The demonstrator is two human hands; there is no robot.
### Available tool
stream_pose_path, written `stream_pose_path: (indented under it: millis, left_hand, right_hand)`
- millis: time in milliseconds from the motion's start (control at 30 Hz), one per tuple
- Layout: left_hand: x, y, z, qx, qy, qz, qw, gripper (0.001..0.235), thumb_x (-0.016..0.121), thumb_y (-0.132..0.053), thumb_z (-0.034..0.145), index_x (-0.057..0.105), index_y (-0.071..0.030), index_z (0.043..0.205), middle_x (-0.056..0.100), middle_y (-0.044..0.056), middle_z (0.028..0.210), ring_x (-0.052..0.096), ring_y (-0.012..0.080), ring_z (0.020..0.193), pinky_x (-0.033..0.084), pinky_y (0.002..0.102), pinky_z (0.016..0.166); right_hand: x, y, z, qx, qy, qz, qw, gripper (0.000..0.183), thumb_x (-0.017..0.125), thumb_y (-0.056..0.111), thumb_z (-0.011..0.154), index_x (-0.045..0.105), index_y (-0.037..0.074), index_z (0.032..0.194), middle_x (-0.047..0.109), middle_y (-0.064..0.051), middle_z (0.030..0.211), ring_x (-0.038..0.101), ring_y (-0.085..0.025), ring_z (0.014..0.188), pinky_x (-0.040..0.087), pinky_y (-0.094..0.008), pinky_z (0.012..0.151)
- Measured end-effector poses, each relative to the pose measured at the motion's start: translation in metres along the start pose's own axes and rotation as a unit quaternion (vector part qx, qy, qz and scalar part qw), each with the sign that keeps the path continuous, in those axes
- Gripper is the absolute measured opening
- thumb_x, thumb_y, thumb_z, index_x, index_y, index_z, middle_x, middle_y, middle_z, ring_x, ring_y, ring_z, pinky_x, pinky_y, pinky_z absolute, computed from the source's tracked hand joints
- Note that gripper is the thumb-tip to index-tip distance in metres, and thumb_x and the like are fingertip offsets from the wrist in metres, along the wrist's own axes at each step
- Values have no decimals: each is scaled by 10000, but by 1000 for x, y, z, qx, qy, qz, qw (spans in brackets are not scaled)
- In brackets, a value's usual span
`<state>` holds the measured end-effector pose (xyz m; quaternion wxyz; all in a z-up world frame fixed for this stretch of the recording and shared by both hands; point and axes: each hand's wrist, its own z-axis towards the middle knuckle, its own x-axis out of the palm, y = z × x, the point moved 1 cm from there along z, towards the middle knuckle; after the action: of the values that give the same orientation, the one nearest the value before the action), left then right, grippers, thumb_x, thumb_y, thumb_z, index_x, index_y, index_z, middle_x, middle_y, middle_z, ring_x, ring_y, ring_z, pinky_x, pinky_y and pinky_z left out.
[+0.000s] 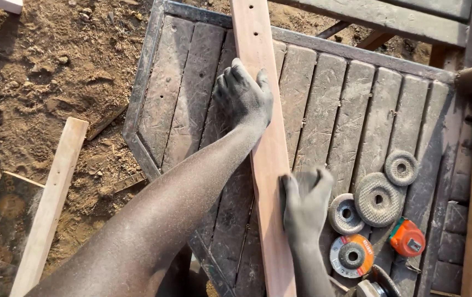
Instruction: A person is manually sanding a wooden plank using a piece of sandpaper on a metal work surface.
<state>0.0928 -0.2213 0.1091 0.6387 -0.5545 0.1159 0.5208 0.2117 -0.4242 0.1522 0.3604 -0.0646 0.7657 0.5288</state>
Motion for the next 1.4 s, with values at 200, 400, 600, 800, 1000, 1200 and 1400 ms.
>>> stream_pose_path:
  millis: [200,400,600,800,1000,1200,1400]
  left_hand:
    - [-5,2,2,6,-12,2,1000,561,644,-381,891,519,-11,1294,618,178,1019,648,394,1010,522,547,856]
    - [-3,2,6,-1,-4,-14,1000,548,613,-361,918,509,4,1313,613,196,1052,632,413,1049,514,559,864]
    - [-3,2,5,-3,1,-8,1000,558,631,-367,897,523,2,1301,615,191,1039,638,407,1030,519,565,844]
    - [-5,-1,5,-13,35,17,999,528,597,-369,945,522,-1,1316,649,199,1141,580,414,1061,421,562,920]
    - [1,-1,5,-12,-8,32,999,492,620,-358,925,541,-33,1286,652,163,1108,599,392,1028,442,549,858]
    - [-1,1,5,-17,39,28,999,488,596,-375,944,529,-45,1297,656,171,1138,592,407,1061,440,566,890]
    - [-3,-1,4,-32,63,36,997,462,579,-381,965,511,-71,1300,645,159,1169,577,395,1090,428,568,897]
  right_hand:
    - [2,22,-1,-21,10,20,1000,670,764,432,924,434,81,1389,557,-256,1264,557,-453,1257,414,-537,1087]
    - [3,17,-5,43,10,-8,999,699,773,457,880,448,103,1388,572,-246,1262,569,-430,1245,429,-527,1070]
    - [25,30,35,-24,15,21,999,651,773,413,922,432,99,1378,547,-254,1246,556,-455,1229,424,-549,1065]
    - [-4,29,-19,108,40,-41,992,637,682,419,865,456,94,1365,571,-124,1325,570,-265,1208,414,-394,1041]
    - [50,80,100,18,48,-5,999,662,653,480,876,426,91,1361,601,-149,1282,596,-291,1149,443,-433,985]
    - [6,52,20,-1,53,14,999,542,645,408,908,464,74,1294,578,-121,1172,573,-253,1083,438,-409,964]
    - [-64,-88,-121,3,32,-35,999,695,717,312,847,467,33,1432,606,-121,1184,602,-218,1118,413,-326,1065]
